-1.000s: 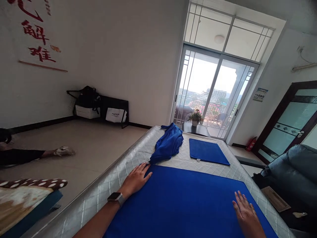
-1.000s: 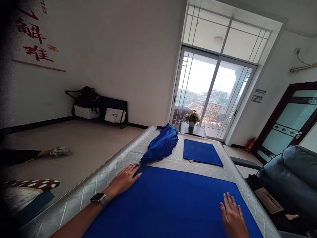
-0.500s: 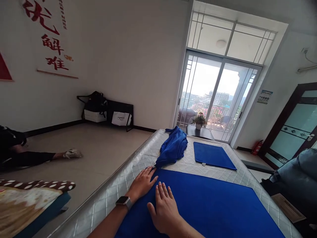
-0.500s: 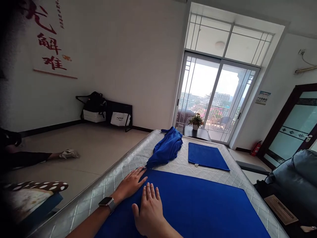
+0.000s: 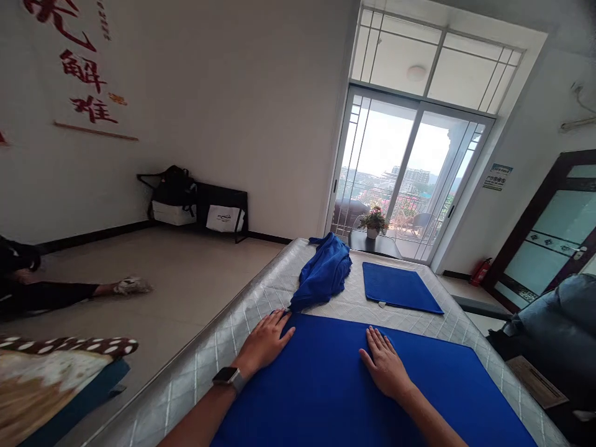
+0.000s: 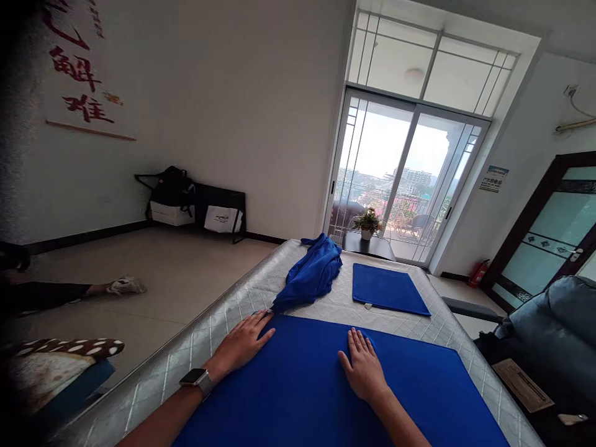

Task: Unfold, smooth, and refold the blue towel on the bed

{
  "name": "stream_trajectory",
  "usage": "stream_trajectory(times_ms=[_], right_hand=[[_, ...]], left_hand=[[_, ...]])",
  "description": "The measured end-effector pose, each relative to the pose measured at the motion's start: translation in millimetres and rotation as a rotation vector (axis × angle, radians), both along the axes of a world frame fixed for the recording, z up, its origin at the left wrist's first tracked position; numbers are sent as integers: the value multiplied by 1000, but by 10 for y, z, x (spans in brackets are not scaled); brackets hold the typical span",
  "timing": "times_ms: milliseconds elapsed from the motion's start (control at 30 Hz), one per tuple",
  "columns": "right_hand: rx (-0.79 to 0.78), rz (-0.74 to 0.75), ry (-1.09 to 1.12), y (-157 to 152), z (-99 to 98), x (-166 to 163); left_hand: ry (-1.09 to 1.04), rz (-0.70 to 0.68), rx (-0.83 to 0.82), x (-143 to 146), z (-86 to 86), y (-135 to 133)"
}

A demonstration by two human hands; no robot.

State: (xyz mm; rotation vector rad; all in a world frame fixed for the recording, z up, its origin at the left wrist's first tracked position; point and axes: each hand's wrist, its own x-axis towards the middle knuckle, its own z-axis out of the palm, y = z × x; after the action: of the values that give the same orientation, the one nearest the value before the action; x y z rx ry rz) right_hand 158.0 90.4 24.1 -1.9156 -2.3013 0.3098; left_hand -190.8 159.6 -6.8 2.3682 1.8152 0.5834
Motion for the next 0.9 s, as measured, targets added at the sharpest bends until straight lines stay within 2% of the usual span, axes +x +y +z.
stream_trajectory(times_ms=[167, 300, 433, 533, 667, 900], right_hand=[[6, -26, -20, -79, -61, 1114], [68, -203, -73, -111, -245, 1919], [88, -331, -147, -119, -413, 2516], [76, -418, -186, -142, -460, 2766], [98, -543, -173, -169, -478, 2898], [152, -560, -191, -189, -471, 2928]], left_hand=[[0, 7, 2, -16, -32, 18], [51, 6, -15, -11, -32, 41], [92, 12, -38, -22, -64, 78], [97, 11, -16, -46, -108, 111], [113, 15, -55, -46, -91, 105], [89, 5, -67, -8, -9, 53]])
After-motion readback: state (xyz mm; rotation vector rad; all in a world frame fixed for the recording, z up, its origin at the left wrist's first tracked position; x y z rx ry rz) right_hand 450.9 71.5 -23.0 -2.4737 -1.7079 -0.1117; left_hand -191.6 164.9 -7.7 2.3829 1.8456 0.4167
